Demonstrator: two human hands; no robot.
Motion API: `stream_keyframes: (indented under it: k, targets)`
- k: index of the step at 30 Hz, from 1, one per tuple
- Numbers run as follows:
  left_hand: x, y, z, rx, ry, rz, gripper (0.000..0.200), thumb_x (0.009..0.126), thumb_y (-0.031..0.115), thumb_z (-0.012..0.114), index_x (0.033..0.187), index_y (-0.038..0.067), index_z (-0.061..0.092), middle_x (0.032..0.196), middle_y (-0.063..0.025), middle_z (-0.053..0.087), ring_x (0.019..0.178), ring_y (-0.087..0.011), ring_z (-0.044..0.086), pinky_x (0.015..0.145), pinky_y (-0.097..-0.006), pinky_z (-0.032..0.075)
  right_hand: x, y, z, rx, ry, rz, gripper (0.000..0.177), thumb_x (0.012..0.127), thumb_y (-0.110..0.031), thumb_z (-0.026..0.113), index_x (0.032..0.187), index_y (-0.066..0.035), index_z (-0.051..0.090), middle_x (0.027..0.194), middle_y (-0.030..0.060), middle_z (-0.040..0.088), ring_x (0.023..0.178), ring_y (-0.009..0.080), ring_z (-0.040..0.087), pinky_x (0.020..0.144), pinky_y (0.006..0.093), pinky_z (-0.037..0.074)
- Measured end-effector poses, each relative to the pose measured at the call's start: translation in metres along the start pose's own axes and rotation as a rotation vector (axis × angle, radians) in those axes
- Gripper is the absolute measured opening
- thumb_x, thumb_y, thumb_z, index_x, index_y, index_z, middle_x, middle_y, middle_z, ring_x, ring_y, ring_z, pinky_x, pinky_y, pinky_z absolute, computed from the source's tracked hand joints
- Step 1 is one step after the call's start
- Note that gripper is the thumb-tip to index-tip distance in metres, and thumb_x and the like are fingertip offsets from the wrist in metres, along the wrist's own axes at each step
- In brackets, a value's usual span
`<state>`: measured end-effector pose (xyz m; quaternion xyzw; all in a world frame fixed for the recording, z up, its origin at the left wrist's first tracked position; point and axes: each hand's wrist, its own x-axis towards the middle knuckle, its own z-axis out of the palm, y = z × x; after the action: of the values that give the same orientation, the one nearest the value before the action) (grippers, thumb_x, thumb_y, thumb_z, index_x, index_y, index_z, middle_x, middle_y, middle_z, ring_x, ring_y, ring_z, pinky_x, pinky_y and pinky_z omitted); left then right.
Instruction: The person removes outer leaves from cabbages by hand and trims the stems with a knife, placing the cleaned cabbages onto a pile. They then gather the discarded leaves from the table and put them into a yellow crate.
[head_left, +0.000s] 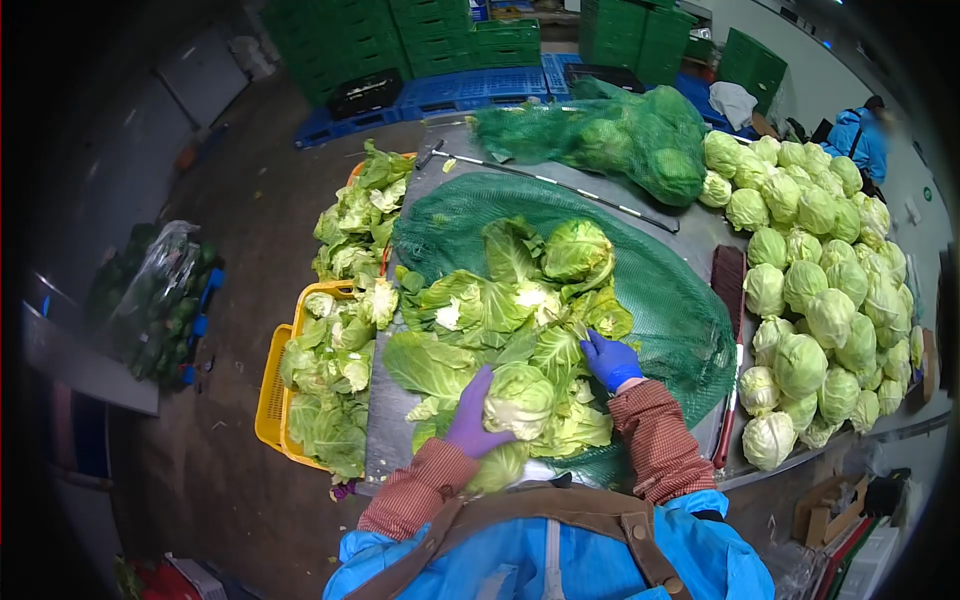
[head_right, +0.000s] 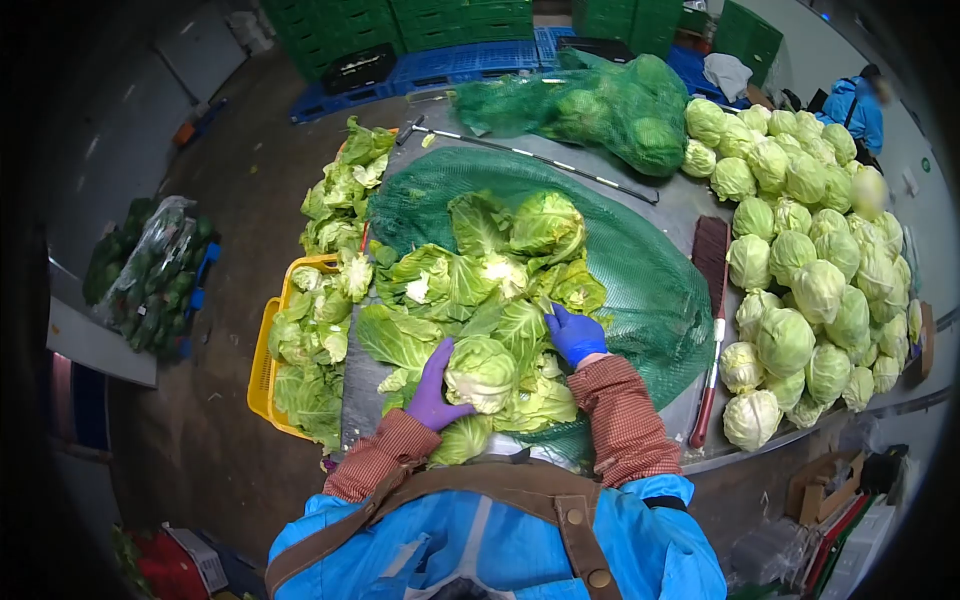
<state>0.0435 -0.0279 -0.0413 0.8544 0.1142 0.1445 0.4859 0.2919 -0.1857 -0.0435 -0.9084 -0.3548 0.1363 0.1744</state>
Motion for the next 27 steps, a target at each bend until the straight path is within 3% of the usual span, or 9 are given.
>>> stream_keyframes:
  k: [3, 8, 10, 14, 16, 20, 24, 26, 27]
  targets:
    - [-0.013, 0.01, -0.007, -0.285, 0.033, -0.136, 0.117, 0.052, 0.013, 0.087, 0.141, 0.0, 0.012, 0.14, -0.0207, 0.027, 0.132, -0.0312, 0.028, 0.107, -0.0388, 0.028, -0.008, -0.013, -0.01, 0.208, -0.1, 0.09, 0.051, 0.089, -0.045, 0.047, 0.132, -0.018, 0.045, 0.097, 0.0241, 0.063, 0.09, 0.0382, 0.061, 0.08, 0.0437, 0.048]
    - [0.006, 0.046, 0.006, -0.675, 0.157, -0.385, 0.117, 0.052, 0.014, 0.088, 0.138, 0.0, 0.01, 0.131, -0.0227, 0.033, 0.126, -0.0331, 0.036, 0.103, -0.0398, 0.035, -0.041, -0.06, -0.013, 0.777, -0.103, 0.036, 0.086, 0.076, -0.041, 0.07, 0.143, -0.017, 0.023, 0.094, 0.0231, 0.064, 0.092, 0.0336, 0.063, 0.081, 0.0386, 0.048]
    - [0.007, 0.023, 0.014, -0.048, 0.217, -0.214, 0.115, 0.053, 0.017, 0.088, 0.138, 0.0, 0.013, 0.13, -0.0216, 0.033, 0.123, -0.0317, 0.039, 0.101, -0.0393, 0.037, -0.057, -0.078, -0.011, 0.686, -0.103, -0.037, 0.091, 0.073, -0.032, 0.074, 0.144, -0.016, 0.021, 0.097, 0.019, 0.063, 0.091, 0.0299, 0.062, 0.081, 0.0363, 0.047]
    - [-0.002, 0.008, 0.007, -0.625, 0.182, -0.331, 0.11, 0.054, 0.021, 0.088, 0.137, -0.002, 0.019, 0.13, -0.0204, 0.033, 0.122, -0.0311, 0.038, 0.102, -0.0388, 0.036, -0.062, -0.06, 0.006, 0.684, -0.334, -0.086, 0.095, 0.069, -0.018, 0.077, 0.144, -0.011, 0.02, 0.112, 0.015, 0.058, 0.095, 0.024, 0.06, 0.085, 0.0336, 0.046]
    - [-0.016, -0.047, 0.013, -0.341, 0.183, -0.329, 0.108, 0.057, 0.025, 0.086, 0.138, -0.003, 0.02, 0.129, -0.0209, 0.031, 0.124, -0.0312, 0.036, 0.103, -0.0387, 0.034, -0.066, -0.038, 0.033, 0.818, -0.21, -0.162, 0.088, 0.068, -0.023, 0.074, 0.142, -0.015, 0.027, 0.107, 0.0223, 0.06, 0.095, 0.0301, 0.061, 0.084, 0.0346, 0.047]
    - [-0.011, -0.011, 0.014, -0.046, 0.214, -0.472, 0.122, 0.052, 0.034, 0.088, 0.139, -0.007, 0.014, 0.131, -0.0242, 0.03, 0.124, -0.0336, 0.034, 0.104, -0.0407, 0.031, -0.072, -0.017, 0.035, 0.68, -0.184, -0.126, 0.075, 0.07, -0.019, 0.07, 0.137, -0.015, 0.038, 0.106, 0.0185, 0.062, 0.095, 0.0267, 0.061, 0.083, 0.0326, 0.047]
    - [-0.008, 0.011, 0.018, -0.068, 0.178, -0.417, 0.125, 0.048, 0.038, 0.089, 0.138, -0.009, 0.014, 0.132, -0.0249, 0.031, 0.123, -0.036, 0.035, 0.104, -0.0421, 0.031, -0.07, -0.027, 0.002, 0.691, -0.344, 0.098, 0.077, 0.068, -0.023, 0.075, 0.136, -0.016, 0.04, 0.101, 0.0159, 0.062, 0.093, 0.027, 0.062, 0.081, 0.0343, 0.049]
    - [-0.002, 0.035, 0.013, 0.099, 0.119, -0.229, 0.125, 0.048, 0.037, 0.088, 0.138, -0.008, 0.015, 0.13, -0.0252, 0.033, 0.12, -0.0368, 0.037, 0.101, -0.0433, 0.033, -0.074, -0.045, -0.027, 0.601, 0.043, -0.284, 0.084, 0.063, -0.025, 0.082, 0.135, -0.011, 0.041, 0.106, 0.0135, 0.059, 0.094, 0.0216, 0.06, 0.082, 0.0323, 0.048]
    - [0.0, 0.038, 0.017, 0.153, 0.102, -0.148, 0.122, 0.049, 0.037, 0.086, 0.139, -0.007, 0.016, 0.128, -0.0249, 0.036, 0.115, -0.038, 0.039, 0.099, -0.0452, 0.035, -0.074, -0.056, -0.042, 0.567, -0.006, -0.325, 0.084, 0.061, -0.03, 0.083, 0.133, -0.012, 0.043, 0.106, 0.0138, 0.059, 0.095, 0.0233, 0.06, 0.08, 0.0321, 0.049]
